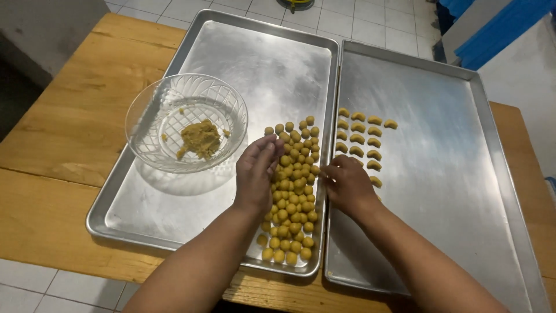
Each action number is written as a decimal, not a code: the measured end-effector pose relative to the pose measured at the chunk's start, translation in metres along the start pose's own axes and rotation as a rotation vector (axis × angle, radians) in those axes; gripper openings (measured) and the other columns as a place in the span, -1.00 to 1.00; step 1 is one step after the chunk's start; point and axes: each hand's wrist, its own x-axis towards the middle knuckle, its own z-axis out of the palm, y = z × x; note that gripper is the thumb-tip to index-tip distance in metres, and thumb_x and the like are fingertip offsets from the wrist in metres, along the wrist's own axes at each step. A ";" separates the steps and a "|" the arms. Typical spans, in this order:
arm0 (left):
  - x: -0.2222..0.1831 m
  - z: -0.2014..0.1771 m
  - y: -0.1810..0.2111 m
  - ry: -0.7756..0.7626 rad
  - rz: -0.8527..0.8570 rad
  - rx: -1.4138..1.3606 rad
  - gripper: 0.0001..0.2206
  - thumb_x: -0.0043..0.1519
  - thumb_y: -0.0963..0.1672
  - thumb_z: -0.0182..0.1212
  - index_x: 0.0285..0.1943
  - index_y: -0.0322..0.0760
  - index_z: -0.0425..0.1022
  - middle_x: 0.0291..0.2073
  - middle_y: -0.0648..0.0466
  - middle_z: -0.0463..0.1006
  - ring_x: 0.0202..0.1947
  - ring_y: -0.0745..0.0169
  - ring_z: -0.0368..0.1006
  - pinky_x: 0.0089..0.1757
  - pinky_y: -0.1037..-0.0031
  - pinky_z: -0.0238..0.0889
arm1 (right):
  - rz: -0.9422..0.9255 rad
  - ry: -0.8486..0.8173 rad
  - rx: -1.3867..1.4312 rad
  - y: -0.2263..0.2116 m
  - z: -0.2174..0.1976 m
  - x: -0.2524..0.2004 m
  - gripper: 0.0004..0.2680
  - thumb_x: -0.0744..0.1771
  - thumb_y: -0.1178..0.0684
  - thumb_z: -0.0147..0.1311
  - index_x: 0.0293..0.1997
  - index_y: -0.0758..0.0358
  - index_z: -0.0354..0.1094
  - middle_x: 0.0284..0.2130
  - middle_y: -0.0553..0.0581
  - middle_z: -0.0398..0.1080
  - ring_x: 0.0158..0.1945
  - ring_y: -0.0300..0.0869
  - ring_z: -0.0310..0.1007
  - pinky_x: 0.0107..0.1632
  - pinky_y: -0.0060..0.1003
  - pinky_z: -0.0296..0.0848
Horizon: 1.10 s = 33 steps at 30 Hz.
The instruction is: Shaping pre-portioned dough balls into crescent shapes and arranging them on a baking tray.
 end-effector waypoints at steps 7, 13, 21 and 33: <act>0.004 -0.003 -0.003 -0.023 0.014 -0.070 -0.70 0.31 -0.13 0.18 0.15 -0.44 0.51 -0.12 -0.06 0.62 -0.02 0.19 0.55 0.12 0.30 0.40 | 0.185 -0.297 -0.253 -0.023 -0.008 0.037 -0.85 0.21 -0.05 0.19 -0.24 0.05 0.57 -0.14 0.09 0.32 0.02 0.16 0.34 -0.04 0.18 0.51; -0.005 0.000 0.003 -0.076 -0.042 -0.008 -0.71 0.30 -0.12 0.19 0.15 -0.40 0.52 -0.15 -0.02 0.61 -0.06 0.22 0.53 0.08 0.33 0.39 | 0.208 -0.372 -0.292 -0.034 -0.017 0.047 -0.84 0.17 -0.06 0.28 -0.28 0.01 0.63 -0.04 0.15 0.30 0.10 0.16 0.24 0.00 0.11 0.44; -0.023 0.014 0.003 -0.287 -0.352 -0.102 -0.30 0.36 0.08 -0.05 0.59 -0.35 -0.09 0.46 -0.34 0.14 0.51 -0.34 -0.09 0.36 -0.17 -0.35 | -0.035 -0.043 0.298 -0.062 -0.051 -0.001 -0.76 0.20 -0.04 0.36 -0.14 0.18 0.61 -0.18 0.22 0.39 -0.03 0.19 0.37 0.01 0.09 0.44; -0.059 0.031 0.020 -0.419 -0.768 -0.761 -0.26 0.16 0.39 -0.02 0.11 -0.14 0.55 -0.28 -0.06 0.58 -0.29 -0.03 0.62 -0.22 0.34 0.54 | -0.311 0.257 0.063 -0.074 -0.025 0.013 -0.29 0.36 -0.51 -0.80 0.55 0.20 -0.07 0.34 0.49 0.08 0.40 0.39 -0.01 0.43 0.22 -0.11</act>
